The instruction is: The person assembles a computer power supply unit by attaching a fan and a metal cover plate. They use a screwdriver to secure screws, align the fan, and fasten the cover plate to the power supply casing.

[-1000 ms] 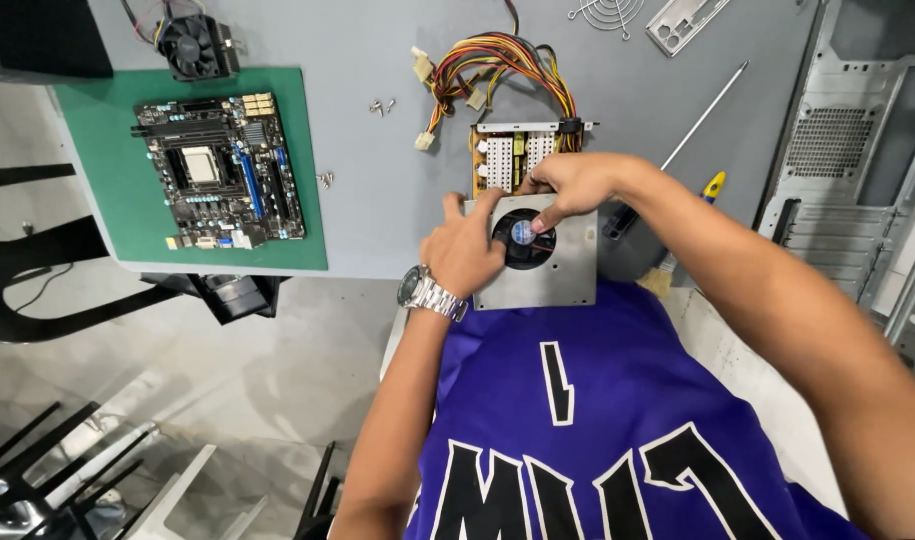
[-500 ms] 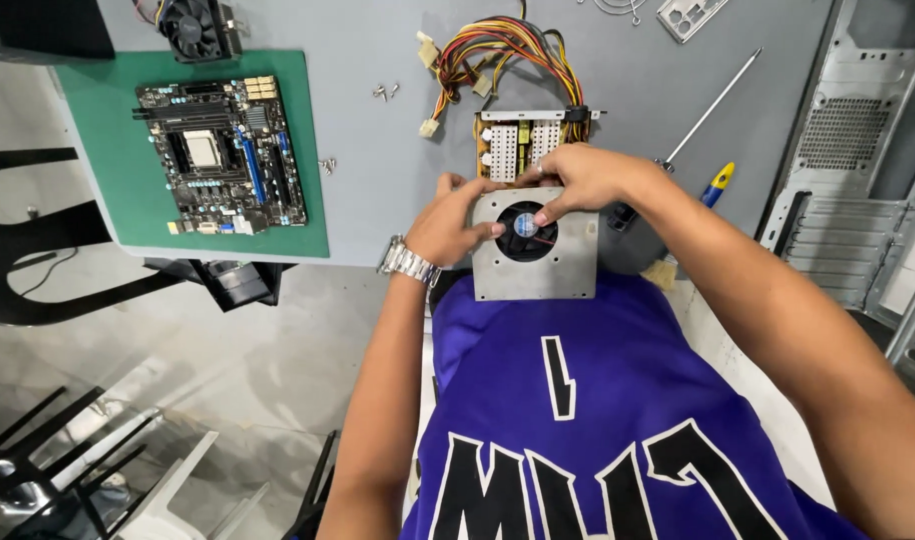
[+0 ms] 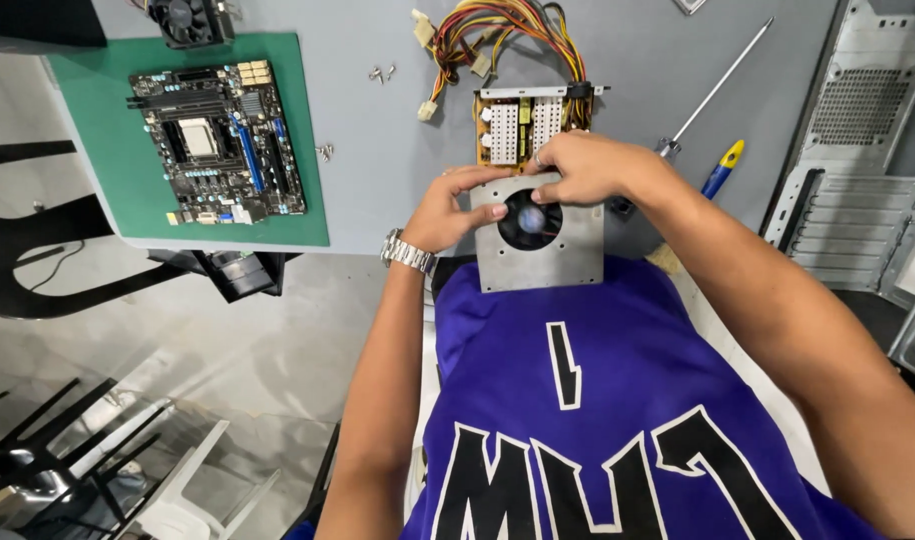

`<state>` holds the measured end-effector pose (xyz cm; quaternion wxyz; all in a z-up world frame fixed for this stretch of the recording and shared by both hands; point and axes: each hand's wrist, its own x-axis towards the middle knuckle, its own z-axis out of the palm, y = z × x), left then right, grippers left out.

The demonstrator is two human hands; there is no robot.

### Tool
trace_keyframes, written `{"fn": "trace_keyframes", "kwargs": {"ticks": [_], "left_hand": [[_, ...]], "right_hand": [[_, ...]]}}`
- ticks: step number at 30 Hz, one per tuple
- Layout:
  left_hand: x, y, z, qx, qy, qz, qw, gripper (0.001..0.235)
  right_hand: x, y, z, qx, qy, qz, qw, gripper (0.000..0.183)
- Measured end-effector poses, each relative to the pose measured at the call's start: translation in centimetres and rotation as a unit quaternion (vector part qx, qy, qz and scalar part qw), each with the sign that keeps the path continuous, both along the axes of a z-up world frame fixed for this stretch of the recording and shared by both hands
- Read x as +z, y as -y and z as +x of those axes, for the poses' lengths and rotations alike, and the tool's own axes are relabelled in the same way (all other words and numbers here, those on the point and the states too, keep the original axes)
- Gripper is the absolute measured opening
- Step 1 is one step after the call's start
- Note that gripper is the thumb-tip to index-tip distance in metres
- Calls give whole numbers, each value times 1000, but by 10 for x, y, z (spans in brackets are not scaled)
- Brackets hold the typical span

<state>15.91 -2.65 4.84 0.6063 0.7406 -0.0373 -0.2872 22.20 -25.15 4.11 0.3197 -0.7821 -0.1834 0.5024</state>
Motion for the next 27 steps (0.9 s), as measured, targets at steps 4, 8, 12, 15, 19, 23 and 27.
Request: {"fn": "trace_keyframes", "kwargs": {"ticks": [4, 8, 12, 15, 19, 23, 27], "left_hand": [[-14, -3, -11, 21, 27, 15, 999, 40], [-13, -1, -11, 12, 50, 44, 998, 47], [-30, 5, -18, -20, 114, 130, 985, 53], [-38, 15, -27, -1, 162, 204, 966, 48], [-28, 20, -30, 9, 193, 233, 953, 47], [-27, 22, -33, 4, 232, 272, 934, 41], [-38, 17, -33, 10, 244, 271, 931, 38]], "right_hand": [[1, -1, -5, 12, 21, -2, 1000, 36], [19, -8, -3, 36, 18, 12, 999, 37], [19, -8, -15, 60, 57, -21, 996, 42], [-6, -8, -36, 100, 316, -30, 943, 20], [-18, -5, -45, 81, 386, -20, 919, 20], [-19, 2, -46, 56, 396, 9, 917, 23], [-31, 5, -49, 22, 402, 76, 912, 20]]}}
